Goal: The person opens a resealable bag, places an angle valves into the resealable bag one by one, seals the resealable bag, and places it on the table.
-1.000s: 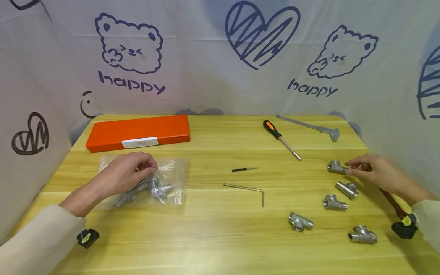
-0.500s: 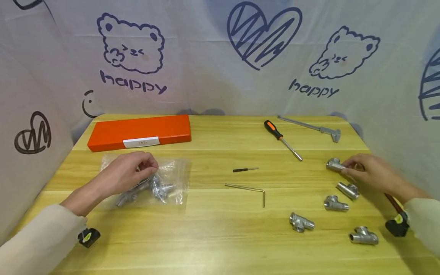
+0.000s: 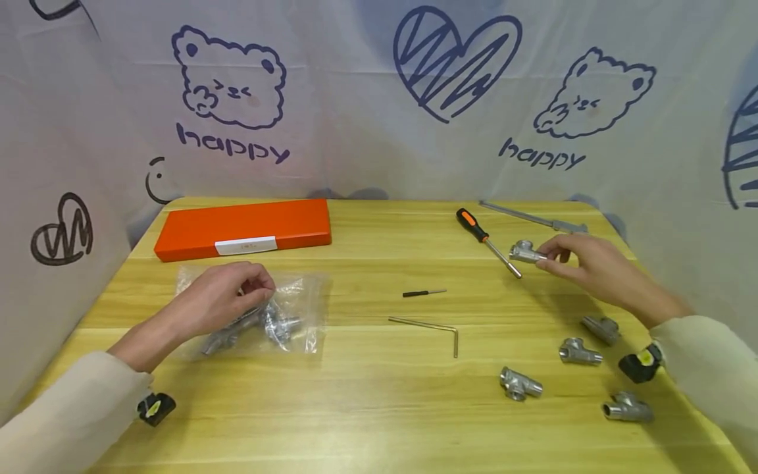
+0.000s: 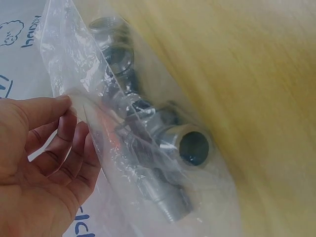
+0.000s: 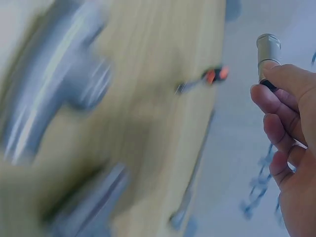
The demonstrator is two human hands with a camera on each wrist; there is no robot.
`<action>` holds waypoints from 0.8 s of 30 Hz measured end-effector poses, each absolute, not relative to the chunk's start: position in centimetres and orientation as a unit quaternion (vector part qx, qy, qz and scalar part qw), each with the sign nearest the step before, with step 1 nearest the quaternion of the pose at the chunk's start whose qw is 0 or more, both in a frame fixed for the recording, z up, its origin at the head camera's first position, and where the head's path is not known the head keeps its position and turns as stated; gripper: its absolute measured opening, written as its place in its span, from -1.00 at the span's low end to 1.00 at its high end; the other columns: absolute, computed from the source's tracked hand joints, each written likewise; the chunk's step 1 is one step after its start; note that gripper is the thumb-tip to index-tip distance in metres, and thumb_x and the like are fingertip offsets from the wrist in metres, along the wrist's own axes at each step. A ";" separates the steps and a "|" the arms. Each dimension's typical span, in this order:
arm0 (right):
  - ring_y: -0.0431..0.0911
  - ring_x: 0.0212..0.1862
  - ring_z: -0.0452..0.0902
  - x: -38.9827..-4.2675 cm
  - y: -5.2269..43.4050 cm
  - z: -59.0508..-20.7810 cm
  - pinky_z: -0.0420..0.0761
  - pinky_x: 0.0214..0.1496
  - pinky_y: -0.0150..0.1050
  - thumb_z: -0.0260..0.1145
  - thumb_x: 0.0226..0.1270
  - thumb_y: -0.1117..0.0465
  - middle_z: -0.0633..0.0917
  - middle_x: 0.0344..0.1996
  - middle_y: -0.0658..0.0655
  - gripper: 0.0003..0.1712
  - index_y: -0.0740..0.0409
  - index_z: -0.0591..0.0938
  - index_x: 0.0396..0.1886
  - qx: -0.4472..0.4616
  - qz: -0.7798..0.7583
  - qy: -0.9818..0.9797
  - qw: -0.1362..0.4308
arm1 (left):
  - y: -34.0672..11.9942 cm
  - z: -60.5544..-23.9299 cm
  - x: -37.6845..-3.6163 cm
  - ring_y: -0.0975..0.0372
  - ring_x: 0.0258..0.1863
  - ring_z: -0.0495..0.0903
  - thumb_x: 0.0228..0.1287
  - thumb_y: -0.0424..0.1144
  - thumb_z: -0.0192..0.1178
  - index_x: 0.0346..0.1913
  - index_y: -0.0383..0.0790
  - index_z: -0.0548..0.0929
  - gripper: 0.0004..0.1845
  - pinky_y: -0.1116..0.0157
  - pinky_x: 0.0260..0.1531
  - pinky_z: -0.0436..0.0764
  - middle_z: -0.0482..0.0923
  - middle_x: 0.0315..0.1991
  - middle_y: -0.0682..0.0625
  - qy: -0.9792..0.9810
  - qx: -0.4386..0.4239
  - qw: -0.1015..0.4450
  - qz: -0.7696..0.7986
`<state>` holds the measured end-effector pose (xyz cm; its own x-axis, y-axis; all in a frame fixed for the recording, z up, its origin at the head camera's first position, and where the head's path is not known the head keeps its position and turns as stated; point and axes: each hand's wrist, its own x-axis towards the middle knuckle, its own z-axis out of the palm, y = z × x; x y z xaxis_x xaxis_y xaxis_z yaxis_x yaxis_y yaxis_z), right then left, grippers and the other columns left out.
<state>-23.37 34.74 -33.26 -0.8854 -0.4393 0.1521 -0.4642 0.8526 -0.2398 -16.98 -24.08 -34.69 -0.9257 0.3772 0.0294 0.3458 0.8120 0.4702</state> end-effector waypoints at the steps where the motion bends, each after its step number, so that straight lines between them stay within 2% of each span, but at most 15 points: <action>1: -0.09 -0.09 0.63 -23.4 33.8 -33.0 0.55 -0.08 -0.08 0.43 0.58 0.11 0.82 -0.11 0.03 -0.78 0.11 0.80 0.05 0.246 0.142 -0.958 0.047 | -24.1 -34.7 -17.0 0.26 -0.24 0.60 0.56 -0.24 0.34 -0.06 -0.12 0.79 -0.93 0.20 -0.13 0.64 0.73 -0.22 0.11 0.952 0.190 0.033 0.240; 8: -0.11 -0.14 0.63 -23.8 25.9 -32.6 0.59 -0.07 -0.07 0.47 0.54 0.14 0.80 -0.20 -0.01 -0.83 0.10 0.80 -0.01 0.327 0.168 -0.929 0.033 | -24.1 -34.5 -16.9 0.25 -0.24 0.60 0.55 -0.25 0.35 -0.06 -0.12 0.79 -0.93 0.20 -0.12 0.65 0.73 -0.22 0.11 0.955 0.183 0.031 0.233; 18: -0.01 -0.18 0.61 -23.7 14.9 -35.4 0.51 -0.08 -0.18 0.51 0.50 0.12 0.82 -0.22 -0.02 -0.78 0.12 0.82 0.00 0.428 0.188 -0.884 -0.012 | -23.9 -34.8 -16.9 0.26 -0.25 0.59 0.55 -0.24 0.35 -0.06 -0.13 0.78 -0.94 0.22 -0.15 0.63 0.73 -0.22 0.10 0.952 0.189 0.031 0.238; 24: -0.14 -0.17 0.55 -22.9 9.5 -37.2 0.53 -0.03 -0.23 0.46 0.56 0.02 0.80 -0.22 -0.10 -0.74 0.06 0.82 0.05 0.437 0.198 -0.876 -0.044 | -23.9 -34.7 -16.7 0.25 -0.26 0.59 0.55 -0.26 0.34 -0.07 -0.12 0.78 -0.95 0.22 -0.16 0.62 0.72 -0.23 0.10 0.954 0.184 0.031 0.235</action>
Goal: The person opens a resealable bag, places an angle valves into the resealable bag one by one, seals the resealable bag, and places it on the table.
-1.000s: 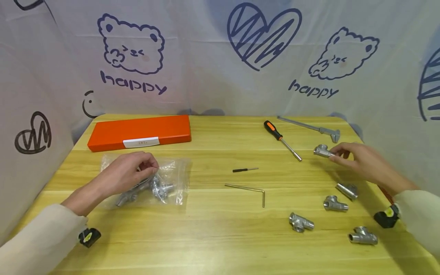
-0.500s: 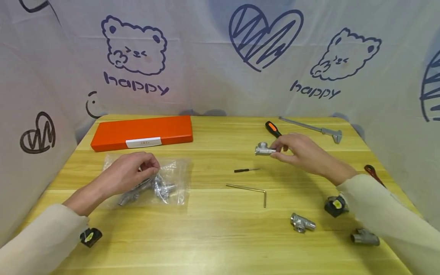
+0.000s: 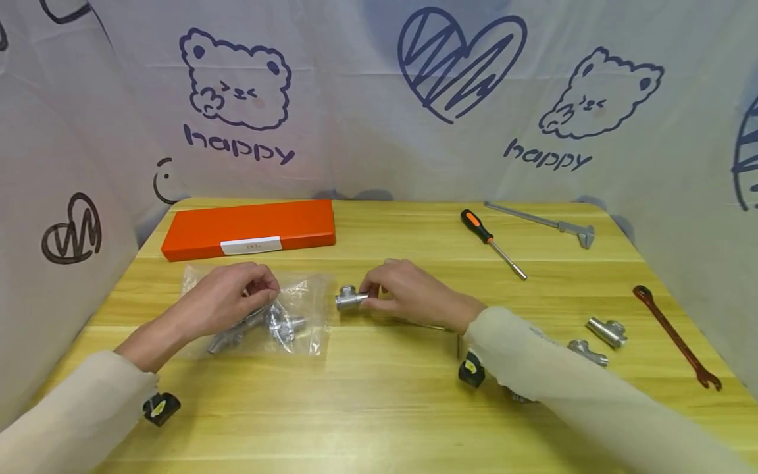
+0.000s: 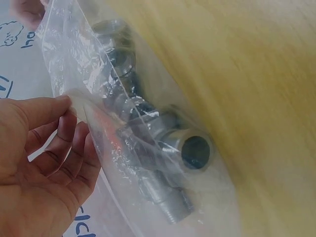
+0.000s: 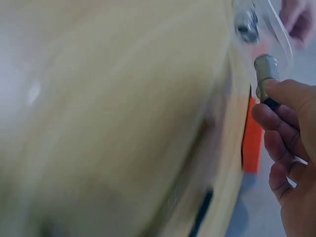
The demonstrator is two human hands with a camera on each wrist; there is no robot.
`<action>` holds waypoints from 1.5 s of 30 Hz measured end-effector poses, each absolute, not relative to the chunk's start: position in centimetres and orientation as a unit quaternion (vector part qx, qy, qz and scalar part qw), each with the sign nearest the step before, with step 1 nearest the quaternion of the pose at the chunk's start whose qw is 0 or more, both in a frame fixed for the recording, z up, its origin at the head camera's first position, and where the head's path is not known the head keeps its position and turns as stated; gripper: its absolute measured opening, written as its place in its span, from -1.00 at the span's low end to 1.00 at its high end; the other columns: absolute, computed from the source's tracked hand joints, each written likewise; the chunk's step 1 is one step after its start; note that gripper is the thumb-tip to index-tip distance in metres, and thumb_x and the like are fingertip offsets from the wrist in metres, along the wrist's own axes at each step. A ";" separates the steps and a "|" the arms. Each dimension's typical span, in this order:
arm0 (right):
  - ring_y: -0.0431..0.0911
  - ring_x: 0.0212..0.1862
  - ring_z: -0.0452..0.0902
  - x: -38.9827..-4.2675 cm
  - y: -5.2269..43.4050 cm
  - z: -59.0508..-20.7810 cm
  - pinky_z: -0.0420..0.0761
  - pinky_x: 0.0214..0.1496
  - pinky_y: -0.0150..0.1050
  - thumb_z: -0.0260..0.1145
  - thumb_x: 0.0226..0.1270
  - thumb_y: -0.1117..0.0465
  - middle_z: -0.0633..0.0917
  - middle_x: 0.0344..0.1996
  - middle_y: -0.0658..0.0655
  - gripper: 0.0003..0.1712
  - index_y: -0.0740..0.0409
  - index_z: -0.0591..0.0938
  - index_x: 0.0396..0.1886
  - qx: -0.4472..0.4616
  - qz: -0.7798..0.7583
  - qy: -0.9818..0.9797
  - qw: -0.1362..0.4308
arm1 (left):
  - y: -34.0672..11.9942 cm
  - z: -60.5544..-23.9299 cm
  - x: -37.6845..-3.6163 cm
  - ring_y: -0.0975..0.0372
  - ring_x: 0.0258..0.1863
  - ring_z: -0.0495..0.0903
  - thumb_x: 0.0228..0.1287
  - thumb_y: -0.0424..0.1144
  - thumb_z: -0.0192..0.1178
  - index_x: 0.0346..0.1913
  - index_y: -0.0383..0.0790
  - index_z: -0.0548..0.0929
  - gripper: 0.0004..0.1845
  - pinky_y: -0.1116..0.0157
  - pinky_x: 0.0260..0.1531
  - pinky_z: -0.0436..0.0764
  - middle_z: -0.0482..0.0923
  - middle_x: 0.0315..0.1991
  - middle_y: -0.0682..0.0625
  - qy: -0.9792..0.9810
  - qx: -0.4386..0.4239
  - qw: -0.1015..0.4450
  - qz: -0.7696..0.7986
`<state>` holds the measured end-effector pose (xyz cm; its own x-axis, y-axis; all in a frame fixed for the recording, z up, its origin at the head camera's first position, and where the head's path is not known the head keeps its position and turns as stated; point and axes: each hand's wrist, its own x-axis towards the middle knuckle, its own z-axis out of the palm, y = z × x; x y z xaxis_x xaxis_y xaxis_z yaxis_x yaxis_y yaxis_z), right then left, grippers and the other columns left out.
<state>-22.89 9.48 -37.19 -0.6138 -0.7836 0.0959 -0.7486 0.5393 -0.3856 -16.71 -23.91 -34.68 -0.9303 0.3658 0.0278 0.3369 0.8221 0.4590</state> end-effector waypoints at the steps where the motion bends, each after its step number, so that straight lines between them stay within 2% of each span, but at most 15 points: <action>1: -0.15 -0.18 0.55 -22.8 8.7 -37.5 0.54 -0.02 -0.23 0.45 0.57 0.03 0.81 -0.22 -0.09 -0.74 0.07 0.82 0.05 -0.439 -0.200 0.875 0.047 | -23.9 -34.7 -16.7 0.25 -0.26 0.59 0.56 -0.26 0.34 -0.07 -0.13 0.78 -0.94 0.22 -0.16 0.62 0.72 -0.23 0.10 0.954 0.185 0.031 0.236; 6: -0.14 -0.18 0.58 -22.1 5.3 -38.5 0.57 0.05 -0.21 0.42 0.59 0.05 0.81 -0.22 -0.06 -0.75 0.10 0.81 0.04 -0.437 -0.224 0.868 0.072 | -23.9 -34.5 -16.8 0.27 -0.25 0.61 0.57 -0.24 0.33 -0.07 -0.12 0.78 -0.94 0.20 -0.15 0.64 0.73 -0.22 0.09 0.952 0.185 0.032 0.241; 11: -0.17 -0.15 0.59 -21.3 2.6 -39.1 0.57 0.11 -0.22 0.41 0.61 0.02 0.79 -0.23 -0.06 -0.76 0.07 0.80 0.00 -0.391 -0.271 0.876 0.087 | -23.9 -34.3 -16.9 0.27 -0.24 0.62 0.58 -0.23 0.33 -0.07 -0.12 0.78 -0.93 0.18 -0.13 0.65 0.74 -0.23 0.10 0.952 0.187 0.030 0.242; 18: -0.21 -0.22 0.58 -20.3 0.2 -39.2 0.57 -0.07 -0.34 0.46 0.56 0.02 0.76 -0.27 -0.07 -0.80 0.05 0.79 -0.11 -0.350 -0.331 0.872 0.086 | -23.9 -34.4 -17.0 0.26 -0.26 0.60 0.56 -0.23 0.35 -0.08 -0.11 0.78 -0.95 0.18 -0.16 0.63 0.73 -0.24 0.09 0.952 0.188 0.030 0.241; 20: -0.20 -0.22 0.59 -20.2 0.4 -39.0 0.57 -0.09 -0.35 0.45 0.57 0.05 0.77 -0.25 -0.06 -0.82 0.06 0.79 -0.09 -0.344 -0.336 0.872 0.088 | -23.9 -34.3 -17.0 0.25 -0.26 0.60 0.56 -0.23 0.36 -0.08 -0.11 0.78 -0.95 0.18 -0.16 0.64 0.73 -0.24 0.09 0.952 0.189 0.029 0.241; 24: -0.20 -0.15 0.65 -20.5 1.9 -38.5 0.63 0.00 -0.34 0.41 0.62 0.10 0.84 -0.11 -0.01 -0.78 0.08 0.80 0.09 -0.340 -0.331 0.875 0.096 | -24.1 -34.2 -16.9 0.26 -0.25 0.62 0.55 -0.25 0.35 -0.08 -0.12 0.79 -0.95 0.16 -0.14 0.65 0.74 -0.24 0.09 0.952 0.187 0.029 0.240; 27: -0.18 -0.11 0.67 -21.4 4.3 -37.8 0.65 0.04 -0.27 0.38 0.63 0.11 0.85 -0.02 0.01 -0.71 0.11 0.79 0.18 -0.337 -0.317 0.882 0.089 | -24.1 -34.3 -16.9 0.26 -0.25 0.61 0.56 -0.25 0.35 -0.07 -0.12 0.79 -0.94 0.16 -0.13 0.65 0.74 -0.23 0.09 0.953 0.187 0.029 0.238; 30: -0.15 -0.12 0.68 -22.5 7.9 -37.0 0.68 0.00 -0.20 0.40 0.62 0.10 0.86 -0.02 0.02 -0.70 0.12 0.80 0.18 -0.341 -0.302 0.888 0.061 | -24.2 -34.4 -16.7 0.27 -0.25 0.60 0.56 -0.24 0.35 -0.06 -0.13 0.79 -0.94 0.18 -0.14 0.64 0.73 -0.24 0.10 0.953 0.186 0.029 0.236; 36: -0.09 -0.07 0.72 -23.7 18.1 -34.8 0.71 0.00 -0.10 0.41 0.61 0.09 0.85 0.00 0.07 -0.70 0.11 0.80 0.17 -0.292 -0.278 0.915 0.000 | -24.4 -34.6 -16.8 0.27 -0.25 0.59 0.57 -0.23 0.35 -0.06 -0.12 0.78 -0.93 0.21 -0.16 0.63 0.73 -0.23 0.11 0.953 0.185 0.031 0.237; 41: -0.11 -0.10 0.65 -22.7 27.5 -33.9 0.63 -0.08 -0.26 0.39 0.63 0.07 0.84 -0.04 0.04 -0.72 0.07 0.81 0.15 -0.231 -0.246 0.941 -0.018 | -24.0 -34.5 -17.0 0.27 -0.25 0.59 0.57 -0.23 0.34 -0.05 -0.12 0.78 -0.93 0.22 -0.17 0.62 0.73 -0.22 0.11 0.953 0.188 0.033 0.233; 45: -0.26 -0.15 0.57 -21.3 34.1 -34.1 0.58 -0.17 -0.35 0.40 0.63 0.09 0.81 -0.07 0.00 -0.75 0.05 0.82 0.12 -0.203 -0.223 0.953 -0.024 | -23.8 -34.5 -17.1 0.27 -0.25 0.59 0.56 -0.24 0.34 -0.06 -0.11 0.78 -0.94 0.22 -0.17 0.62 0.72 -0.23 0.12 0.955 0.189 0.035 0.228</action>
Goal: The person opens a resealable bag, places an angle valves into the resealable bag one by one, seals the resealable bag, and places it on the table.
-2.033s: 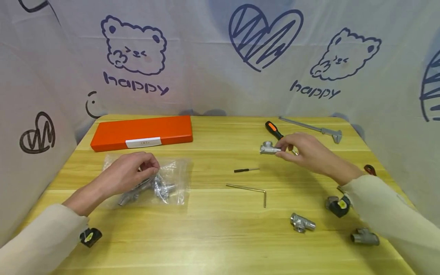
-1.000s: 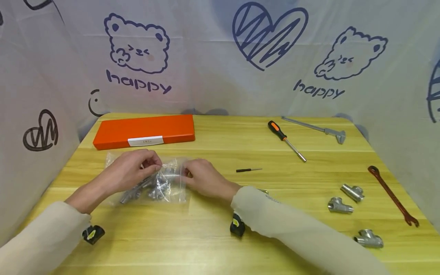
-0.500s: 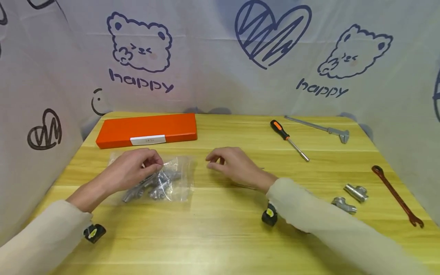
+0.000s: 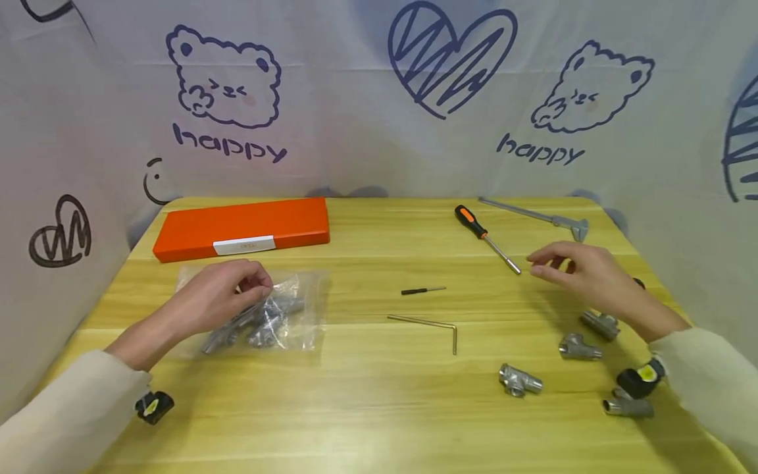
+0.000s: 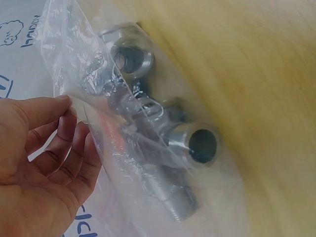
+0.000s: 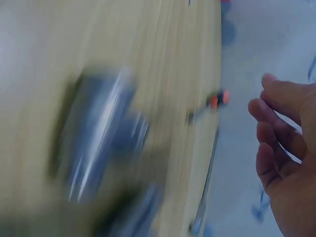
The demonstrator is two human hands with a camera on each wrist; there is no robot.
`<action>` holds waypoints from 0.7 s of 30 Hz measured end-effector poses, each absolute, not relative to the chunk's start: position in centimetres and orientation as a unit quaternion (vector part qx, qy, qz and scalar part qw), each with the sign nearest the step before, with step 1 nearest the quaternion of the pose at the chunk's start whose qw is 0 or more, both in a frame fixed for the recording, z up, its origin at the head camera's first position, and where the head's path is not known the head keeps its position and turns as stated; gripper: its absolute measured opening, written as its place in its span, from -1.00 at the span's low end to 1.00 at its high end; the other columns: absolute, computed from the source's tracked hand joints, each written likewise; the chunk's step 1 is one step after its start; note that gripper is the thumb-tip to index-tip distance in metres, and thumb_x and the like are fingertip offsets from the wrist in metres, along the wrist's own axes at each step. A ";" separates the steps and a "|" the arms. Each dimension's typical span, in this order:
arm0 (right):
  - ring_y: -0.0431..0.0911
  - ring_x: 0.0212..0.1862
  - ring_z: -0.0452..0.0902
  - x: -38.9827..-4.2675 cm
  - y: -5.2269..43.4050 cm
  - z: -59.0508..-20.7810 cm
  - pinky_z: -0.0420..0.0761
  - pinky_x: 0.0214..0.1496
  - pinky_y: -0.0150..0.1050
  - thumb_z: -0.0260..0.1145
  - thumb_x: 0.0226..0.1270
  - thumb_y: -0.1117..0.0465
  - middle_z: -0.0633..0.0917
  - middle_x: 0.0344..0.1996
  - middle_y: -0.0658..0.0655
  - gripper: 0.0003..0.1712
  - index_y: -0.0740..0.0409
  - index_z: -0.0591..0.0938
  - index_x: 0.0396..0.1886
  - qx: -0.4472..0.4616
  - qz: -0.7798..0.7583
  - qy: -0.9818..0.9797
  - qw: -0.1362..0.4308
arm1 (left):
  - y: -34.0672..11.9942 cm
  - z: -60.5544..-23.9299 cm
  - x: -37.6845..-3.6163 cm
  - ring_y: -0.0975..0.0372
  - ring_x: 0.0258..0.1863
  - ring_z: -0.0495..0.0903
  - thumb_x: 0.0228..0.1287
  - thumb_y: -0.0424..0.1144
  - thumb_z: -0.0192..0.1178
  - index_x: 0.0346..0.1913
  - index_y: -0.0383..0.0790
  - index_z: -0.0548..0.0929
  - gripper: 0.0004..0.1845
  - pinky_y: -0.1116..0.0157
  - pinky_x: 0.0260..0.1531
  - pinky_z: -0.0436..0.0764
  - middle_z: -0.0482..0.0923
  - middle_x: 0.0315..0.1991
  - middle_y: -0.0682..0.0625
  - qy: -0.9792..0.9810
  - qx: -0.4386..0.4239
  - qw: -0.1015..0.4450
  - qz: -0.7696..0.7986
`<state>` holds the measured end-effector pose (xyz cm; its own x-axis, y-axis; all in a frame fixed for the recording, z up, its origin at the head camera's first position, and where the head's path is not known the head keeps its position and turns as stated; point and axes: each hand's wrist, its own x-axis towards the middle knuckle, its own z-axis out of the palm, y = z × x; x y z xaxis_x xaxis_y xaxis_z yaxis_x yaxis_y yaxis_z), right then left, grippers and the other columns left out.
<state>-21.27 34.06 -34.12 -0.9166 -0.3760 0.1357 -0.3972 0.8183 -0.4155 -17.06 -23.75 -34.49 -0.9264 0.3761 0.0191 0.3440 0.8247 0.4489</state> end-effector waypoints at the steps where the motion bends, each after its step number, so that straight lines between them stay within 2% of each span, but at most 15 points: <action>1: -0.30 -0.16 0.56 -20.9 35.5 -34.3 0.57 -0.19 -0.36 0.40 0.62 0.10 0.81 -0.07 -0.01 -0.76 0.05 0.82 0.12 0.200 0.220 -0.954 0.026 | -23.8 -34.5 -17.1 0.27 -0.25 0.59 0.56 -0.24 0.34 -0.06 -0.11 0.78 -0.94 0.22 -0.17 0.62 0.72 -0.23 0.12 0.955 0.188 0.035 0.227; 4: -0.42 -0.18 0.52 -19.9 39.3 -35.1 0.54 -0.25 -0.36 0.43 0.58 0.17 0.81 -0.06 0.02 -0.77 0.07 0.83 0.12 0.197 0.205 -0.958 0.033 | -23.8 -34.4 -17.1 0.26 -0.25 0.59 0.56 -0.24 0.34 -0.05 -0.11 0.78 -0.94 0.22 -0.17 0.62 0.73 -0.23 0.11 0.955 0.186 0.037 0.228; 7: -0.45 -0.21 0.50 -18.9 42.3 -35.9 0.49 -0.33 -0.35 0.45 0.52 0.29 0.82 -0.07 0.07 -0.75 0.08 0.83 0.12 0.209 0.182 -0.960 0.036 | -23.7 -34.4 -17.1 0.26 -0.25 0.58 0.57 -0.24 0.34 -0.05 -0.12 0.78 -0.93 0.22 -0.17 0.62 0.73 -0.22 0.10 0.954 0.187 0.038 0.230; 12: -0.44 -0.24 0.47 -17.6 45.5 -36.8 0.49 -0.37 -0.33 0.39 0.51 0.42 0.77 -0.10 0.01 -0.65 0.12 0.79 0.20 0.226 0.147 -0.963 -0.017 | -23.7 -34.4 -17.3 0.26 -0.26 0.58 0.57 -0.24 0.33 -0.05 -0.14 0.78 -0.92 0.22 -0.19 0.62 0.73 -0.22 0.09 0.953 0.191 0.038 0.232; 17: -0.46 -0.21 0.47 -17.2 46.6 -37.3 0.54 -0.32 -0.32 0.38 0.52 0.41 0.73 0.01 0.02 -0.58 0.14 0.73 0.31 0.218 0.150 -0.960 -0.089 | -23.8 -34.2 -17.2 0.24 -0.25 0.60 0.57 -0.26 0.33 -0.05 -0.13 0.79 -0.93 0.22 -0.18 0.64 0.74 -0.22 0.09 0.955 0.188 0.037 0.227; 21: -0.44 -0.26 0.46 -17.2 46.5 -37.7 0.52 -0.32 -0.33 0.44 0.50 0.34 0.74 0.00 0.01 -0.59 0.17 0.73 0.30 0.203 0.158 -0.961 -0.105 | -23.9 -34.0 -17.1 0.23 -0.26 0.60 0.56 -0.28 0.32 -0.05 -0.14 0.79 -0.92 0.23 -0.18 0.64 0.74 -0.23 0.07 0.955 0.188 0.036 0.226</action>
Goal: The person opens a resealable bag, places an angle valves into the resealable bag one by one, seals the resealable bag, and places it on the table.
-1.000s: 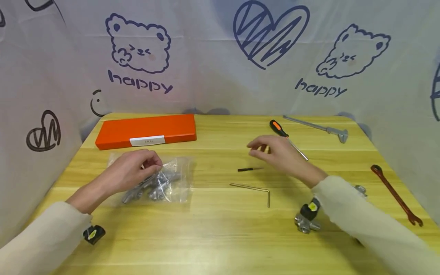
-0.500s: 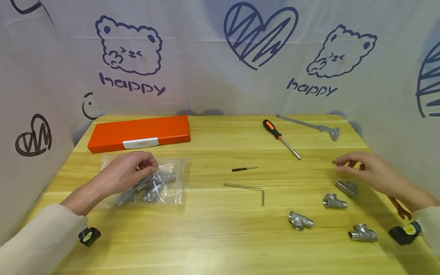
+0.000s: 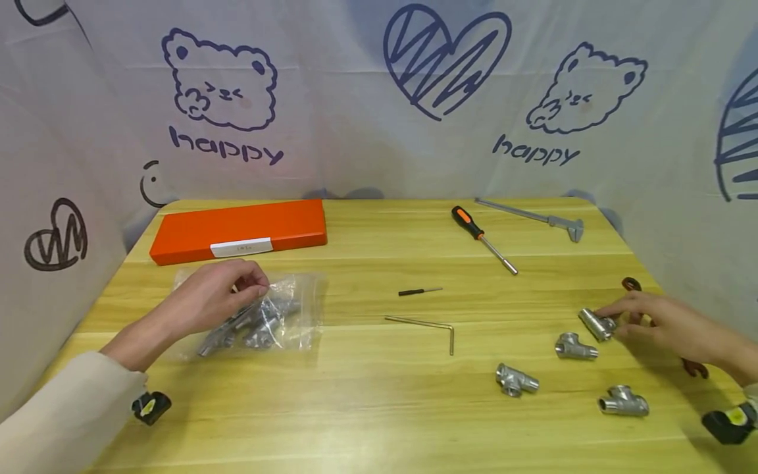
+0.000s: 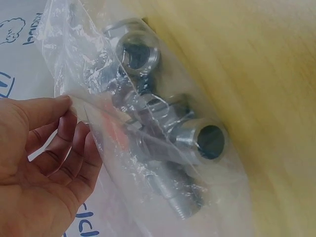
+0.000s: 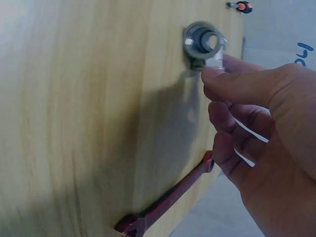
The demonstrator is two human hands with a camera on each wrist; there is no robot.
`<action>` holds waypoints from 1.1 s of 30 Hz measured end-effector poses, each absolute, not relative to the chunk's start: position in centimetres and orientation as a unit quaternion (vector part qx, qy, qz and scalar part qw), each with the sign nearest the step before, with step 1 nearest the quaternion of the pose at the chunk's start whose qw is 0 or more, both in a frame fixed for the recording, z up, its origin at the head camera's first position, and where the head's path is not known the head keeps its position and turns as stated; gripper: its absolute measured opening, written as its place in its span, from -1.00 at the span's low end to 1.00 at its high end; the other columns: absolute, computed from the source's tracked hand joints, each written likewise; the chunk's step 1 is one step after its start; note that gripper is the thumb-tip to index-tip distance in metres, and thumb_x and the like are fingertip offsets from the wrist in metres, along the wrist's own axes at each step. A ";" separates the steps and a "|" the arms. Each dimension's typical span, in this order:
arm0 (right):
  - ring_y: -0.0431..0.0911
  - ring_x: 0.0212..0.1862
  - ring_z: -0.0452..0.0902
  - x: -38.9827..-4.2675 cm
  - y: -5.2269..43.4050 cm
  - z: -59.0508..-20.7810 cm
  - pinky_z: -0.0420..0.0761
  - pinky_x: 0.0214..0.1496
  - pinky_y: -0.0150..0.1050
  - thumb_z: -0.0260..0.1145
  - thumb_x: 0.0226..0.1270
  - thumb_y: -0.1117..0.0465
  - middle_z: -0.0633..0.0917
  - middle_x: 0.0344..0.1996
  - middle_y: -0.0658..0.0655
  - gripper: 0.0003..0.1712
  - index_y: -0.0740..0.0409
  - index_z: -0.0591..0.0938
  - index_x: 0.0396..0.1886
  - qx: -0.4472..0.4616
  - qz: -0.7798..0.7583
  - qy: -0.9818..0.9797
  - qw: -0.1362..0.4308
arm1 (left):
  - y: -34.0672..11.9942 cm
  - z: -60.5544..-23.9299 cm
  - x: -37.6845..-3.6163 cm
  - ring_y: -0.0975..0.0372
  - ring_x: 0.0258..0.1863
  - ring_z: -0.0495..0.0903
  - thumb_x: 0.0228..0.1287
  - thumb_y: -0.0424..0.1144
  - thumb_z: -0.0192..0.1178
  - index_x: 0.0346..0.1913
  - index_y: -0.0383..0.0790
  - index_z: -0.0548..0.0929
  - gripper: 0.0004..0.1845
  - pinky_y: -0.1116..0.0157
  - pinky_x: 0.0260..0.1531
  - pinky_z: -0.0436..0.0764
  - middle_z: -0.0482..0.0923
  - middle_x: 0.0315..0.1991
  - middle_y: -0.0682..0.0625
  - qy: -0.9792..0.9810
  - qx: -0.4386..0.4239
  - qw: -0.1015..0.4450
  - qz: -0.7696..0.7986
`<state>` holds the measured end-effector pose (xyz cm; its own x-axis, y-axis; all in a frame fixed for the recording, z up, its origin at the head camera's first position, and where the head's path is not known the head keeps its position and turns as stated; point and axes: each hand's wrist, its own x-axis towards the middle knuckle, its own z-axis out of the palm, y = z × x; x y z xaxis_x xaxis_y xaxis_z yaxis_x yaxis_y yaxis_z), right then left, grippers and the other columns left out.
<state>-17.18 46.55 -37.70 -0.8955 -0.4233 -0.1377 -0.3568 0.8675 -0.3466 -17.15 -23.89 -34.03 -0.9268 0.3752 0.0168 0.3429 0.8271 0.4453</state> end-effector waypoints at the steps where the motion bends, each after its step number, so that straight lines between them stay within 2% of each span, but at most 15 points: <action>1: -0.44 -0.28 0.45 -17.2 46.5 -37.8 0.51 -0.33 -0.32 0.44 0.51 0.31 0.73 -0.05 -0.01 -0.59 0.19 0.73 0.30 -0.197 -0.157 0.961 0.111 | -23.9 -34.0 -17.1 0.23 -0.26 0.60 0.56 -0.28 0.32 -0.04 -0.15 0.79 -0.92 0.23 -0.18 0.64 0.74 -0.23 0.07 0.955 0.189 0.036 0.226; 7: -0.44 -0.28 0.50 -17.9 45.8 -38.1 0.57 -0.30 -0.32 0.44 0.56 0.17 0.73 -0.24 -0.11 -0.60 0.32 0.73 0.23 -0.155 -0.141 0.970 0.122 | -23.9 -33.9 -17.1 0.23 -0.27 0.59 0.56 -0.27 0.32 -0.05 -0.13 0.79 -0.93 0.23 -0.19 0.63 0.74 -0.23 0.06 0.955 0.189 0.035 0.225; 16: -0.46 -0.27 0.49 -19.2 43.4 -37.8 0.57 -0.30 -0.33 0.51 0.48 0.20 0.75 -0.26 -0.10 -0.75 0.21 0.78 0.05 -0.206 -0.132 0.970 -0.003 | -23.8 -34.1 -17.2 0.23 -0.25 0.60 0.56 -0.27 0.33 -0.05 -0.11 0.79 -0.93 0.22 -0.18 0.63 0.74 -0.22 0.08 0.956 0.189 0.032 0.223; 20: -0.43 -0.24 0.51 -20.3 40.7 -36.8 0.55 -0.28 -0.33 0.51 0.48 0.18 0.78 -0.21 -0.09 -0.75 0.15 0.79 0.06 -0.225 -0.132 0.965 -0.022 | -23.8 -34.1 -17.2 0.24 -0.26 0.59 0.56 -0.26 0.33 -0.04 -0.13 0.79 -0.93 0.23 -0.19 0.62 0.73 -0.23 0.09 0.955 0.190 0.032 0.226; 25: -0.29 -0.19 0.55 -21.6 36.0 -35.4 0.50 -0.27 -0.32 0.48 0.53 0.12 0.80 -0.14 -0.07 -0.73 0.11 0.78 0.11 -0.239 -0.153 0.959 0.000 | -23.9 -34.2 -17.2 0.25 -0.27 0.57 0.57 -0.24 0.34 -0.03 -0.14 0.78 -0.92 0.24 -0.20 0.61 0.73 -0.22 0.08 0.953 0.190 0.032 0.232; 33: -0.20 -0.21 0.59 -23.7 27.0 -34.3 0.56 -0.21 -0.28 0.48 0.53 0.16 0.80 -0.19 -0.04 -0.74 0.14 0.78 0.10 -0.310 -0.195 0.930 0.024 | -24.0 -34.3 -17.0 0.26 -0.25 0.58 0.56 -0.25 0.34 -0.03 -0.15 0.78 -0.92 0.23 -0.19 0.63 0.74 -0.21 0.07 0.953 0.187 0.033 0.236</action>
